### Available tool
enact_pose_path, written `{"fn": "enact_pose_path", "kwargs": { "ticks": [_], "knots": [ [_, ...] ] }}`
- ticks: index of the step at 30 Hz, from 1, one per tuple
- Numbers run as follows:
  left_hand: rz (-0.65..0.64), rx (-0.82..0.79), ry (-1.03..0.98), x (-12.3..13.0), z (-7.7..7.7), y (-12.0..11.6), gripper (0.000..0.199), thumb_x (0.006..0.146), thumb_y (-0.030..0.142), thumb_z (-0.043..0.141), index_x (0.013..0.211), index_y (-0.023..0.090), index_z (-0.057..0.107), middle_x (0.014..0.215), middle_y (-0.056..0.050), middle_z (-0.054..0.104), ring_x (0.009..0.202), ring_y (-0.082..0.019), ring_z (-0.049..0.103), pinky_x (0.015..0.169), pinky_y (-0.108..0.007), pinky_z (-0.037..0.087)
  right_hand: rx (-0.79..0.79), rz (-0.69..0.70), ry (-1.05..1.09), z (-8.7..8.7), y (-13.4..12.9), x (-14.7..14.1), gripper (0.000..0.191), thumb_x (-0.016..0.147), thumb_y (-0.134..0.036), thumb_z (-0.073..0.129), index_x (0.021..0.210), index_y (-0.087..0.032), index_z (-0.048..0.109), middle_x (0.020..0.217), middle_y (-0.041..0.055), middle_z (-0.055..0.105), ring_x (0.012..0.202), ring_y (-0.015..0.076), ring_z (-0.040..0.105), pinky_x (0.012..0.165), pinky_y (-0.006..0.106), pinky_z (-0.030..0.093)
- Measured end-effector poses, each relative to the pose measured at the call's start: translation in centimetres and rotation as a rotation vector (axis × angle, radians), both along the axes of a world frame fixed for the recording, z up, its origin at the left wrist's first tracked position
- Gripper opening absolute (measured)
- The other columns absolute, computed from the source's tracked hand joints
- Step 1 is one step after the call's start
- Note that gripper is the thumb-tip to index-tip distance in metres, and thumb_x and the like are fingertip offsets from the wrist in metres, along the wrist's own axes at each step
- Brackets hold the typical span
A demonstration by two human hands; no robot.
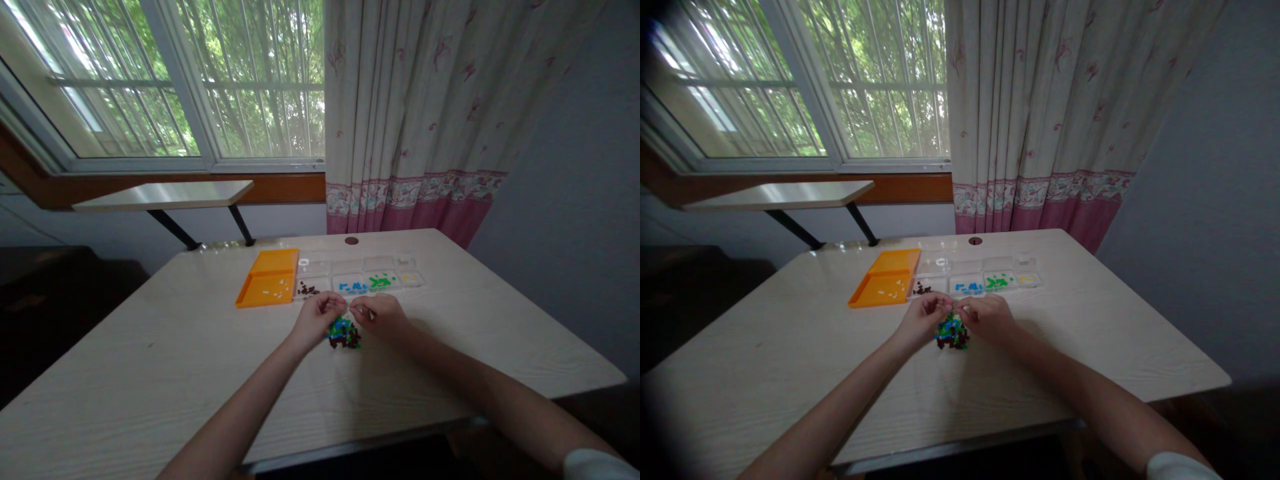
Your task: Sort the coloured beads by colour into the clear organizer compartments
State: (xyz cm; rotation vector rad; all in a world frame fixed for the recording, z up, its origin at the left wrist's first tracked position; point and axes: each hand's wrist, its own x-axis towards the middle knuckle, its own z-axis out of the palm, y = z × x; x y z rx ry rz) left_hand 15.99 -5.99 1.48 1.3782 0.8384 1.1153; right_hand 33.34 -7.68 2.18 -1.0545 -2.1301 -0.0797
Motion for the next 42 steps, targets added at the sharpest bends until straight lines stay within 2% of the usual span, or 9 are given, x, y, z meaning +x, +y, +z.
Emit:
{"fn": "enact_pose_path", "kwargs": {
  "ticks": [3,7,13,20,27,36,42],
  "knots": [
    [0.027,0.09,0.13,-0.1,-0.2,0.1,0.016,0.069,0.026,0.062,0.077,0.012,0.062,0.066,-0.001,0.06,0.059,-0.009,0.053,0.056,-0.019,0.04,-0.03,-0.004,-0.012,-0.2,0.1,0.0,0.015,0.079,-0.028,0.052,0.08,-0.022,0.065,0.053,-0.0032,0.059,0.049,0.0088,0.051,0.058,0.02,0.033],
    [0.146,0.235,0.377,-0.7,-0.5,0.3,0.014,0.073,0.021,0.053,0.079,0.013,0.063,0.072,-0.003,0.063,0.064,-0.012,0.055,0.059,-0.022,0.041,-0.071,-0.015,-0.048,-0.1,0.0,0.1,0.016,0.08,-0.029,0.05,0.08,-0.021,0.064,0.055,-0.002,0.06,0.052,0.0095,0.053,0.058,0.021,0.034],
    [0.191,0.395,0.608,-1.1,0.2,0.0,0.017,0.076,0.019,0.047,0.079,0.014,0.063,0.073,-0.003,0.063,0.063,-0.012,0.055,0.058,-0.022,0.041,-0.179,0.122,-0.21,0.2,0.0,0.6,0.014,0.077,-0.026,0.05,0.081,-0.021,0.063,0.058,-0.0023,0.063,0.052,0.0096,0.054,0.057,0.02,0.033],
    [0.157,0.462,0.694,-0.9,0.6,-0.4,0.017,0.077,0.016,0.046,0.079,0.015,0.063,0.073,-0.004,0.063,0.067,-0.013,0.055,0.061,-0.023,0.041,-0.248,0.092,-0.314,-0.3,0.3,0.8,0.014,0.075,-0.029,0.053,0.084,-0.025,0.063,0.059,-0.0033,0.064,0.055,0.0113,0.057,0.054,0.02,0.032],
    [0.11,0.464,0.703,-1.0,0.3,-0.2,0.018,0.074,0.012,0.046,0.079,0.016,0.062,0.075,-0.003,0.062,0.071,-0.014,0.055,0.064,-0.023,0.041,-0.301,0.087,-0.315,0.1,0.1,0.4,0.015,0.074,-0.026,0.051,0.082,-0.024,0.064,0.06,-0.0026,0.065,0.055,0.011,0.057,0.054,0.02,0.032],
    [0.108,0.463,0.713,-1.1,0.5,-0.4,0.017,0.074,0.012,0.046,0.08,0.015,0.061,0.075,-0.004,0.062,0.07,-0.014,0.054,0.065,-0.024,0.041,-0.359,0.087,-0.329,0.4,0.5,1.3,0.025,0.069,-0.019,0.052,0.09,-0.024,0.063,0.066,-0.0021,0.065,0.059,0.0118,0.057,0.056,0.02,0.033],
    [0.113,0.484,0.723,-1.1,0.5,-0.5,0.016,0.073,0.012,0.046,0.08,0.016,0.061,0.076,-0.004,0.062,0.072,-0.015,0.055,0.065,-0.024,0.042,-0.365,0.06,-0.306,0.4,0.4,0.9,0.016,0.073,-0.03,0.054,0.083,-0.024,0.064,0.06,-0.0023,0.064,0.055,0.0115,0.055,0.053,0.021,0.032]
  ]
}}
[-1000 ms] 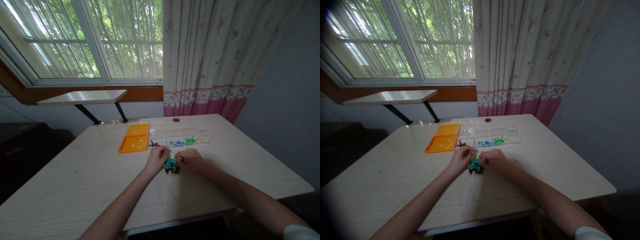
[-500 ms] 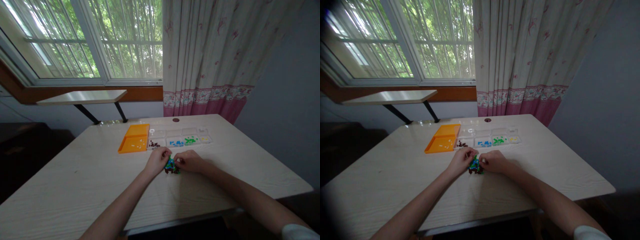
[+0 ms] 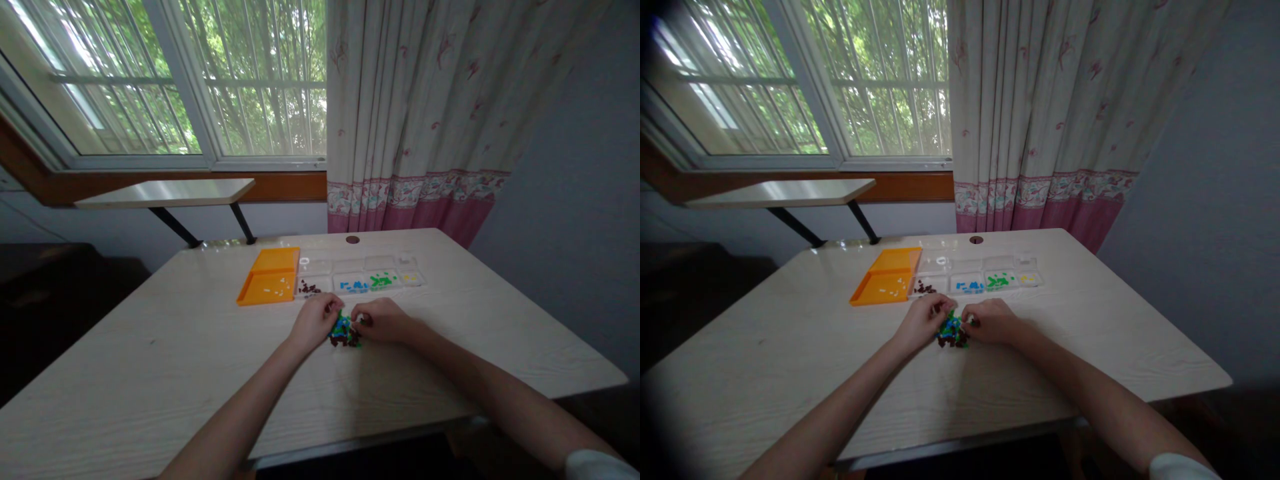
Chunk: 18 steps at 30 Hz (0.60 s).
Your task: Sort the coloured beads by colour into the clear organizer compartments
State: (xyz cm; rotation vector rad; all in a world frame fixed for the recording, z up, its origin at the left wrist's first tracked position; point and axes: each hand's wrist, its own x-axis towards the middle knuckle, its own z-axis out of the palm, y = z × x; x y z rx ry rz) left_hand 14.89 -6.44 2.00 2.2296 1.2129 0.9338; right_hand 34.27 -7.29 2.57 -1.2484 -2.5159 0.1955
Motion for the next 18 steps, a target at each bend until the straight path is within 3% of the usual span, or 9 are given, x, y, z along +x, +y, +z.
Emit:
{"fn": "enact_pose_path", "kwargs": {
  "ticks": [12,15,18],
  "knots": [
    [-0.026,0.032,0.057,0.24,0.42,-0.24,0.017,0.073,0.011,0.047,0.081,0.015,0.061,0.076,-0.004,0.062,0.072,-0.015,0.055,0.066,-0.024,0.041,-0.068,-0.075,-0.031,-0.12,-0.08,-0.67,0.014,0.075,-0.026,0.052,0.082,-0.022,0.064,0.065,-0.0002,0.064,0.059,0.0125,0.056,0.056,0.021,0.034],
    [-0.045,0.043,0.067,0.23,0.58,-0.36,0.016,0.074,0.011,0.048,0.082,0.016,0.061,0.077,-0.004,0.061,0.074,-0.015,0.055,0.067,-0.025,0.042,-0.097,-0.092,0.087,-0.33,0.14,-0.71,0.014,0.078,-0.026,0.05,0.083,-0.02,0.062,0.061,-0.001,0.06,0.055,0.0104,0.051,0.053,0.02,0.032],
    [-0.076,0.075,0.055,0.21,0.74,-0.56,0.014,0.075,0.015,0.051,0.084,0.018,0.061,0.079,-0.004,0.06,0.077,-0.016,0.054,0.07,-0.026,0.041,-0.231,-0.113,0.357,-0.66,0.63,-0.86,0.018,0.081,-0.031,0.046,0.081,-0.017,0.059,0.054,-0.0041,0.05,0.048,0.008,0.042,0.047,0.018,0.028]
  ]
}}
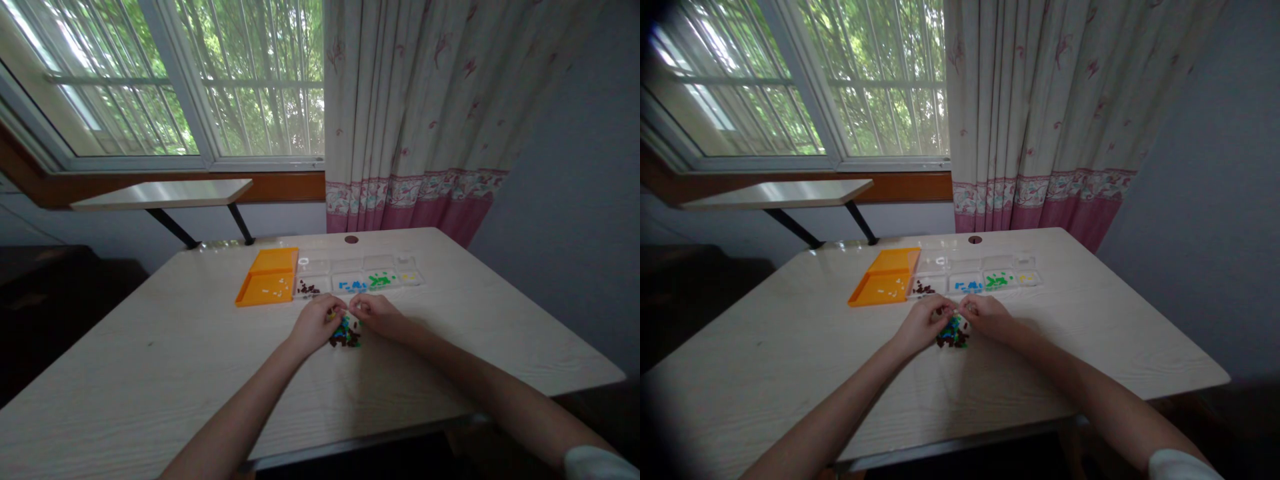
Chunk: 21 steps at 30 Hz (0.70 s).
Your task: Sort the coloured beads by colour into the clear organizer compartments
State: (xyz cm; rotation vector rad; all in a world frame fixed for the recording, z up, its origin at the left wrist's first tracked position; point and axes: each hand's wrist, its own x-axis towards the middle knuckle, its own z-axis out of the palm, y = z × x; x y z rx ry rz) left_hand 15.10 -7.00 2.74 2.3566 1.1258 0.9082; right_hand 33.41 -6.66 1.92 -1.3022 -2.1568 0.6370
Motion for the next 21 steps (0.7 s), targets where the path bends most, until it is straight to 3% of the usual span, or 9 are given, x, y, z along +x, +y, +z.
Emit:
{"fn": "enact_pose_path", "kwargs": {
  "ticks": [4,8,21],
  "knots": [
    [-0.014,0.045,-0.076,0.07,0.28,-0.28,0.01,0.078,0.021,0.052,0.083,0.018,0.06,0.078,-0.003,0.058,0.076,-0.015,0.053,0.07,-0.026,0.041,-0.256,0.084,0.366,-0.32,0.48,-0.28,0.028,0.077,-0.043,0.048,0.076,-0.015,0.055,0.051,-0.0064,0.041,0.044,0.0063,0.033,0.042,0.018,0.023],
    [-0.026,0.08,-0.134,0.07,0.52,-0.45,0.011,0.08,0.024,0.05,0.081,0.018,0.059,0.078,-0.004,0.058,0.077,-0.014,0.053,0.07,-0.025,0.041,-0.426,0.13,0.52,-0.11,0.42,-0.41,0.036,0.071,-0.051,0.053,0.073,-0.015,0.055,0.048,-0.008,0.035,0.041,0.0049,0.026,0.04,0.018,0.02],
    [-0.033,0.128,-0.146,0.13,0.75,-0.75,0.013,0.081,0.022,0.048,0.083,0.017,0.06,0.08,-0.006,0.058,0.079,-0.015,0.053,0.072,-0.026,0.043,-0.433,0.057,0.616,0.11,0.27,-0.8,0.04,0.064,-0.055,0.058,0.068,-0.014,0.057,0.047,-0.0074,0.037,0.043,0.0045,0.028,0.041,0.018,0.02]
  ]
}}
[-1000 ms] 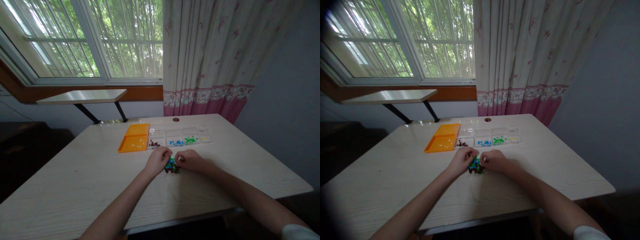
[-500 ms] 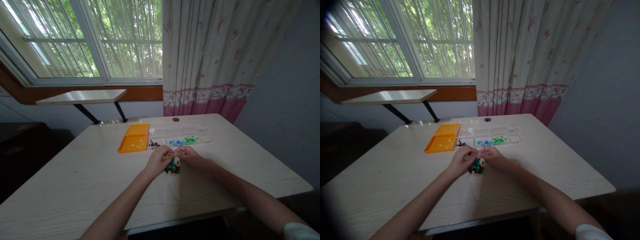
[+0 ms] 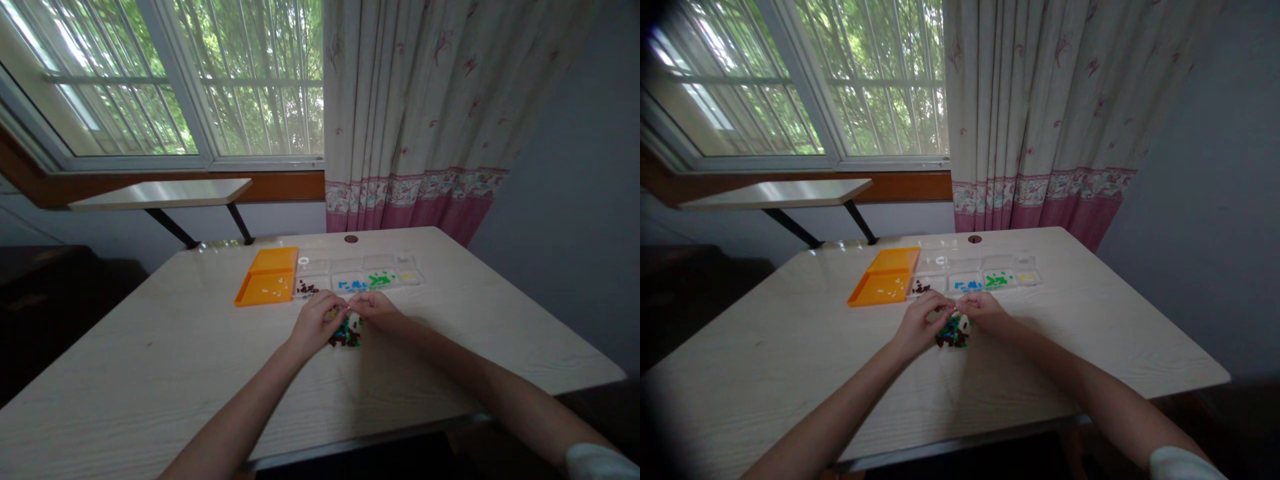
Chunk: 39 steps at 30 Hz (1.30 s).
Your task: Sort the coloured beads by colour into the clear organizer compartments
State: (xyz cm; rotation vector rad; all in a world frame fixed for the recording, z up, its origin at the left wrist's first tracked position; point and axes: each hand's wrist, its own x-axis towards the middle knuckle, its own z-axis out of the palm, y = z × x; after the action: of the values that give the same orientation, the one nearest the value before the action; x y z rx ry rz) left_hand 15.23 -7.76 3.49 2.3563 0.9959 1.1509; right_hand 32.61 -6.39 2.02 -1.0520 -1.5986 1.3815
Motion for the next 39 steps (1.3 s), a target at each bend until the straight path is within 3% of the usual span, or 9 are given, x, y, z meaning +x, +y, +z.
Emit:
{"fn": "enact_pose_path", "kwargs": {
  "ticks": [12,16,19,22,30,39],
  "knots": [
    [0.091,0.05,-0.094,-0.4,0.6,0.0,0.008,0.078,0.021,0.051,0.076,0.016,0.058,0.072,-0.003,0.056,0.07,-0.013,0.051,0.065,-0.023,0.042,0.033,-0.035,-0.069,-0.2,0.7,0.7,0.035,0.073,-0.049,0.049,0.076,-0.015,0.056,0.041,-0.0097,0.029,0.036,0.0056,0.024,0.038,0.019,0.017],
    [0.195,0.111,-0.155,-1.2,1.3,0.1,0.007,0.077,0.021,0.053,0.077,0.016,0.058,0.072,-0.003,0.056,0.066,-0.012,0.049,0.062,-0.023,0.041,0.323,-0.055,-0.382,-0.3,0.7,1.5,0.025,0.079,-0.038,0.047,0.08,-0.016,0.06,0.052,-0.0046,0.045,0.045,0.0076,0.038,0.045,0.019,0.029],
    [0.235,0.141,-0.175,-1.5,1.6,0.1,0.009,0.077,0.022,0.053,0.076,0.016,0.058,0.071,-0.003,0.056,0.063,-0.011,0.048,0.06,-0.022,0.041,0.576,0.037,-0.647,-0.3,0.4,2.0,0.02,0.078,-0.026,0.05,0.093,-0.02,0.062,0.07,0.0001,0.059,0.062,0.0113,0.051,0.06,0.022,0.038],
    [0.232,0.147,-0.183,-1.5,1.6,0.0,0.01,0.078,0.023,0.052,0.076,0.016,0.059,0.071,-0.003,0.057,0.063,-0.011,0.048,0.059,-0.022,0.041,0.689,0.136,-0.747,-0.2,0.1,2.3,0.025,0.08,-0.022,0.048,0.102,-0.021,0.06,0.085,0.0025,0.063,0.075,0.013,0.055,0.07,0.023,0.04],
    [0.177,0.246,-0.218,-1.3,1.4,0.1,0.005,0.076,0.017,0.056,0.079,0.015,0.059,0.07,-0.002,0.056,0.061,-0.01,0.048,0.056,-0.02,0.04,0.715,0.179,-0.795,-0.1,0.0,2.3,0.026,0.083,-0.025,0.046,0.105,-0.021,0.059,0.093,0.0036,0.065,0.08,0.0138,0.058,0.072,0.023,0.041],
    [0.184,0.229,-0.212,-1.4,1.3,0.1,0.005,0.077,0.016,0.055,0.08,0.016,0.059,0.072,-0.002,0.056,0.062,-0.009,0.048,0.057,-0.02,0.04,0.659,0.183,-0.758,-0.2,0.3,2.4,0.025,0.084,-0.028,0.045,0.104,-0.022,0.059,0.095,0.0035,0.065,0.084,0.0148,0.058,0.075,0.025,0.042]
  ]
}}
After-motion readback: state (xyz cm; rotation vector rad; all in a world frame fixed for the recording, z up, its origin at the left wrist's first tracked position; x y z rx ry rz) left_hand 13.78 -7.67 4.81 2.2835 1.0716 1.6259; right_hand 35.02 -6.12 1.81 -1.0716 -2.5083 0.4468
